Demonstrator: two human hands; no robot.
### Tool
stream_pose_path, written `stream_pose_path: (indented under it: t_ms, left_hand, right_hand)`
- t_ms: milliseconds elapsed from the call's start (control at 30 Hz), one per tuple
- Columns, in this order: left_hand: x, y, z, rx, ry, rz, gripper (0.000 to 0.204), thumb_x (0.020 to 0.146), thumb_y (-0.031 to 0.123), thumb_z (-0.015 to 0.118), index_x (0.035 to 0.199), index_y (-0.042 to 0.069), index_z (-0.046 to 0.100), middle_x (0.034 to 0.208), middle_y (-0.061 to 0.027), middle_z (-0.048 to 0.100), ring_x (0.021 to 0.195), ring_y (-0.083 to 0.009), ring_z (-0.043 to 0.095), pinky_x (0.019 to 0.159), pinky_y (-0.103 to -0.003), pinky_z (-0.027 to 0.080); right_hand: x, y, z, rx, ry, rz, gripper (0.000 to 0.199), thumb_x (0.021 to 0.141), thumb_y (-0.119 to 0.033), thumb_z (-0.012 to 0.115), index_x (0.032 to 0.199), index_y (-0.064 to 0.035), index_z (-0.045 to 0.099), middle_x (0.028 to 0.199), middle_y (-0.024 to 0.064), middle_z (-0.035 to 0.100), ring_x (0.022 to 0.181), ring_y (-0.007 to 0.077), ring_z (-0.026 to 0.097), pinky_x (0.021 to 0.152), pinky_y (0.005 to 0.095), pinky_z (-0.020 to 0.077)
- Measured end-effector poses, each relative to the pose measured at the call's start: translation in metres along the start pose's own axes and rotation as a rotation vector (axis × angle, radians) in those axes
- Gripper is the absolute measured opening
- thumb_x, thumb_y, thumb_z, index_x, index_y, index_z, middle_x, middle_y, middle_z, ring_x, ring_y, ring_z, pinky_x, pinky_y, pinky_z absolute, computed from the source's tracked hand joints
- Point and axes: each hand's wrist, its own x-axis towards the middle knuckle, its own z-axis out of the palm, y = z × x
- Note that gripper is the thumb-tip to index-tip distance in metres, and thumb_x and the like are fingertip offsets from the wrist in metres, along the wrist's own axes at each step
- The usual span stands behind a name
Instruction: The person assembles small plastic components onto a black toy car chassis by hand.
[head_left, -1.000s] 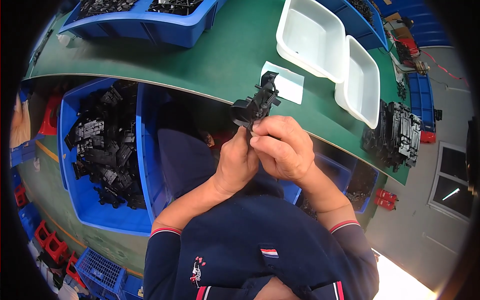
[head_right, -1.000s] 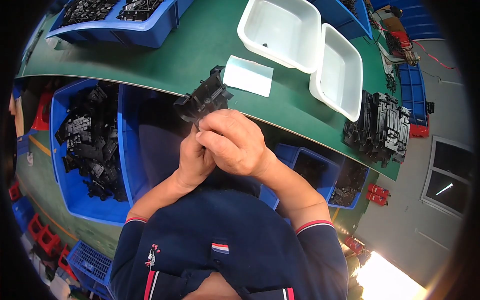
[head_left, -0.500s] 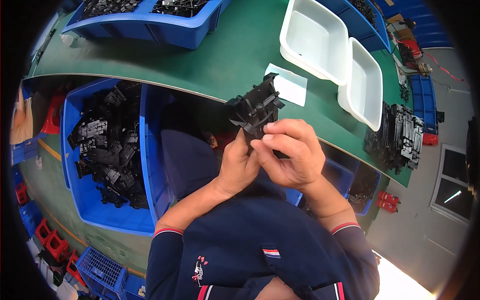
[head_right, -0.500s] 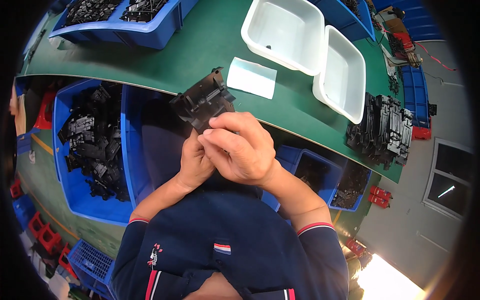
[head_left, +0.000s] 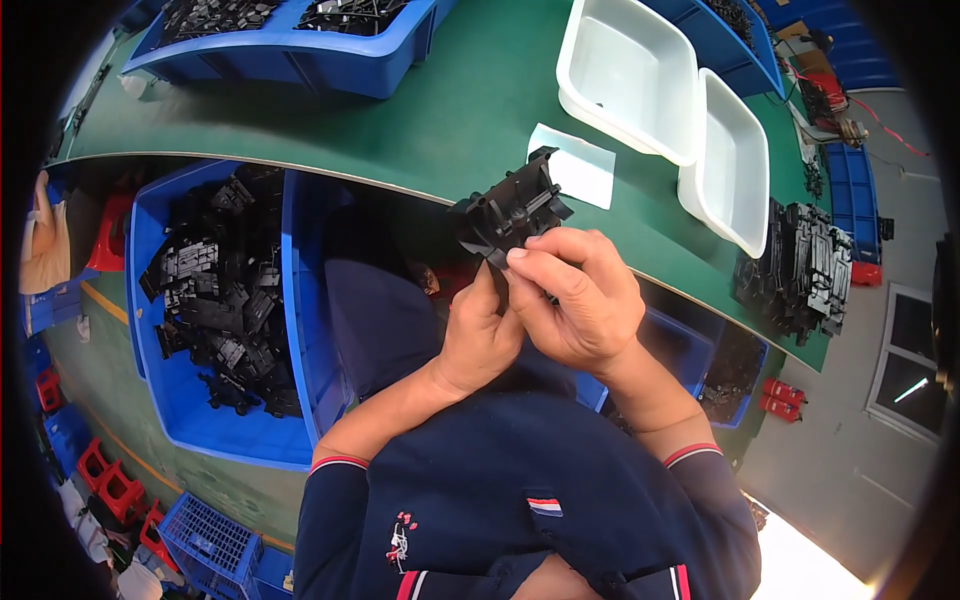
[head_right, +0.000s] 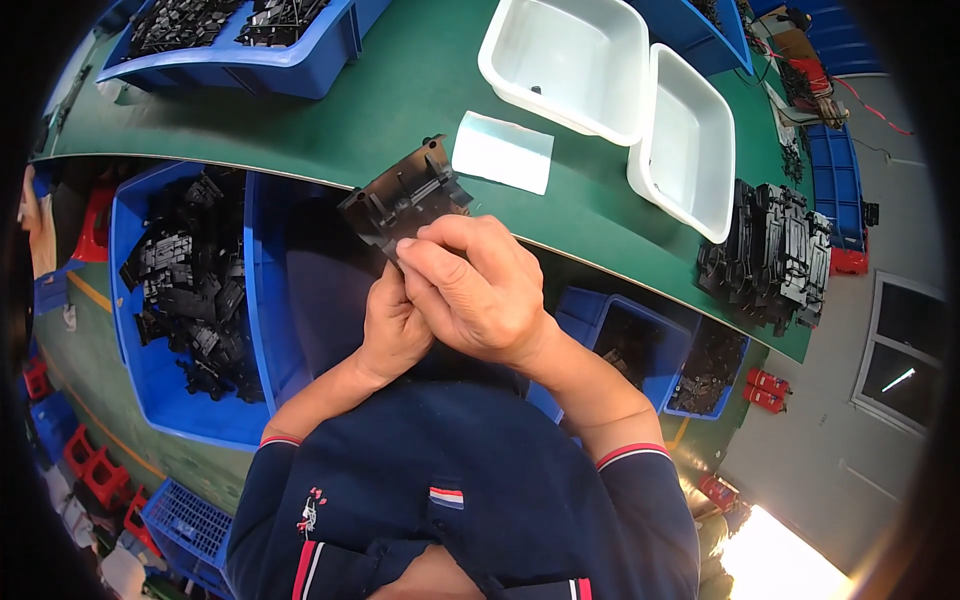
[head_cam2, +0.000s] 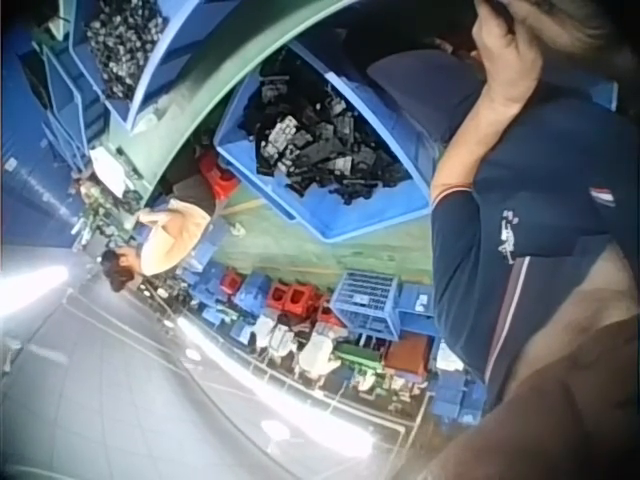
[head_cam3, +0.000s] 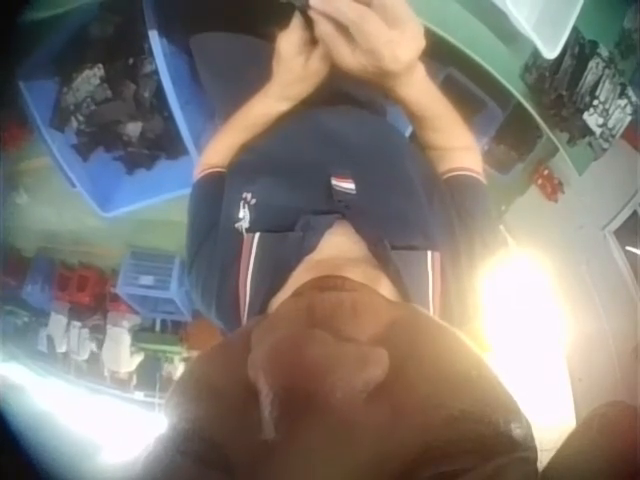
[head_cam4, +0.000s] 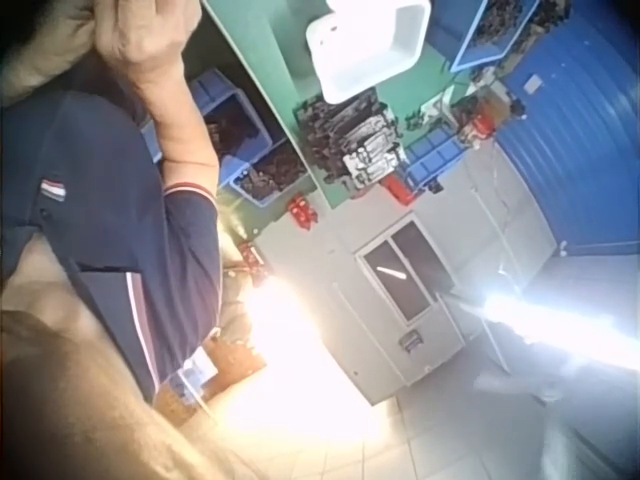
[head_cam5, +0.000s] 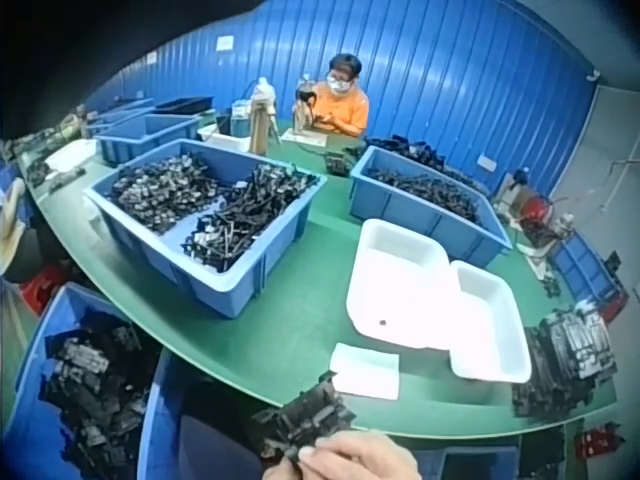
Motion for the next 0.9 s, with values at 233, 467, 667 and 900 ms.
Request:
stream_pose_path:
  t_ms: [233,467,667,900]
  left_hand:
    - [0.0,-0.004,0.002,0.097,0.024,0.095,0.025,0.088,0.005,0.058,0.11,-0.003,0.049,0.091,-0.0116,0.063,0.082,-0.0192,0.063,0.07,-0.027,0.049]
    - [0.001,-0.01,0.001,0.153,0.038,0.162,0.028,0.087,0.006,0.06,0.111,-0.002,0.049,0.093,-0.0112,0.062,0.084,-0.0199,0.062,0.072,-0.028,0.048]
    - [-0.002,-0.018,0.001,0.179,0.03,0.177,0.028,0.087,0.008,0.061,0.111,-0.002,0.049,0.094,-0.0107,0.061,0.085,-0.0193,0.061,0.074,-0.027,0.048]
    - [0.002,-0.013,0.005,0.238,0.114,0.235,0.015,0.083,0.001,0.059,0.095,-0.004,0.051,0.075,-0.0177,0.06,0.066,-0.0338,0.064,0.054,-0.035,0.05]
  right_hand:
    - [0.0,0.004,-0.001,0.019,-0.028,-0.067,0.032,0.06,0.004,0.071,0.09,0.0001,0.063,0.081,0.0103,0.058,0.059,0.0217,0.056,0.05,0.0287,0.0461]
    - [-0.001,0.007,0.002,0.056,-0.037,-0.084,0.026,0.066,0.006,0.069,0.09,-0.0006,0.061,0.08,0.0112,0.06,0.058,0.0215,0.056,0.049,0.0272,0.0465]
    - [-0.001,0.009,0.001,0.047,-0.069,-0.129,0.026,0.065,0.005,0.066,0.089,0.003,0.058,0.079,0.0122,0.057,0.059,0.0241,0.057,0.049,0.0307,0.0464]
    - [-0.003,0.01,0.001,0.037,-0.077,-0.134,0.023,0.066,0.005,0.064,0.088,0.0038,0.057,0.078,0.0134,0.057,0.059,0.0248,0.056,0.05,0.0314,0.0478]
